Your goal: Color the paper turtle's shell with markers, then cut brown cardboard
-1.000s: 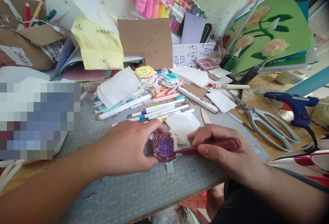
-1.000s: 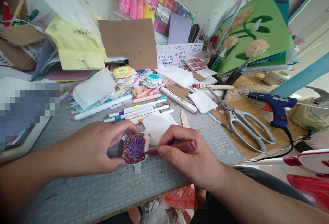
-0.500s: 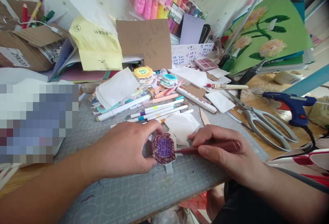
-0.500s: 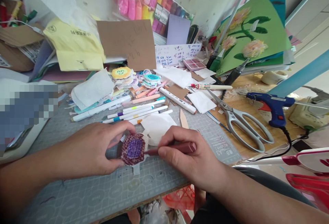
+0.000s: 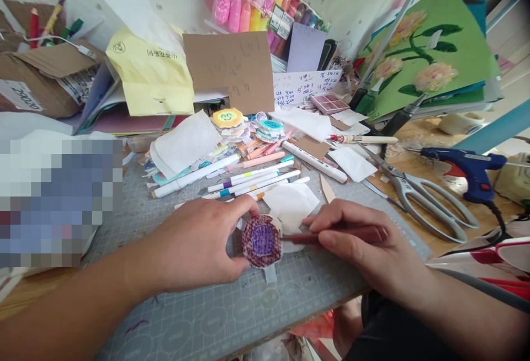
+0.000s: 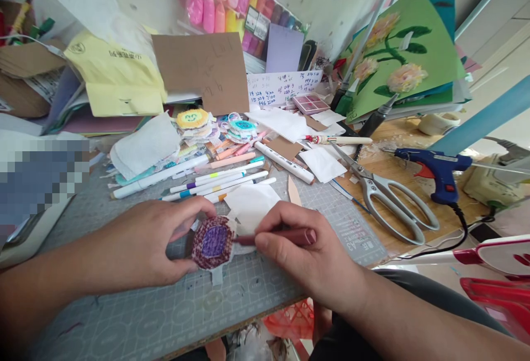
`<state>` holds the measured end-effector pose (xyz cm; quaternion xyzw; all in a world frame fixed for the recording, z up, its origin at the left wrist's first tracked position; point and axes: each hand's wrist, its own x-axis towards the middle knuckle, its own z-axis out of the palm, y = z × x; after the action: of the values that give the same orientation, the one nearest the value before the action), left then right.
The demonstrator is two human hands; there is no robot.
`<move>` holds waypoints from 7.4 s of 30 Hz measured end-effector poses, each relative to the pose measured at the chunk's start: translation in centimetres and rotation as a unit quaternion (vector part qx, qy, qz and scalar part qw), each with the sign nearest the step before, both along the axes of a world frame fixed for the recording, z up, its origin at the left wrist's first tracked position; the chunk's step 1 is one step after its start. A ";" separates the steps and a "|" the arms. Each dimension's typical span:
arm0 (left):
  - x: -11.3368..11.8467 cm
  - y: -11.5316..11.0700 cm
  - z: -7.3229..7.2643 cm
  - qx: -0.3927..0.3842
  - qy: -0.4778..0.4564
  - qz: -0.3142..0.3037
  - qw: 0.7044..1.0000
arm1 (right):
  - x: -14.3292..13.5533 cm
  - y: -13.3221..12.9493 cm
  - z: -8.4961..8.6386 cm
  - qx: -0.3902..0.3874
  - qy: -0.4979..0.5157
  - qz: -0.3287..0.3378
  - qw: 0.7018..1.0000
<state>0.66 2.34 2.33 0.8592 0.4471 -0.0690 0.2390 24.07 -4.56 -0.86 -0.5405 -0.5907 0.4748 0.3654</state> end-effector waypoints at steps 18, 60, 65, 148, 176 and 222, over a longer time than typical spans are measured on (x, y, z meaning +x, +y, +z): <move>0.2 0.1 0.0 -0.003 0.008 0.005 1.000 | 0.1 -0.4 -0.2 -0.001 0.005 0.006 1.000; 0.2 0.1 0.0 -0.011 0.010 -0.002 1.000 | 0.0 -0.7 0.0 0.001 0.003 -0.001 1.000; 0.3 0.1 0.1 -0.008 0.009 -0.002 1.000 | -0.2 -0.5 -0.3 -0.007 0.009 -0.008 1.000; -0.8 0.1 -1.3 0.007 -0.032 -0.013 0.999 | -0.5 2.6 -0.2 -0.026 0.065 -0.030 0.997; -1.0 0.0 -1.6 0.022 -0.038 -0.018 0.999 | -2.0 3.6 0.5 -0.045 0.083 -0.048 0.994; -0.5 0.2 -1.1 0.003 -0.018 -0.010 1.000 | -0.7 2.6 -0.8 -0.036 0.118 -0.060 0.991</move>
<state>0.15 2.53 1.25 0.8656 0.4339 -0.0548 0.2439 23.35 -1.93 -1.67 -0.5280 -0.4924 0.5336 0.4404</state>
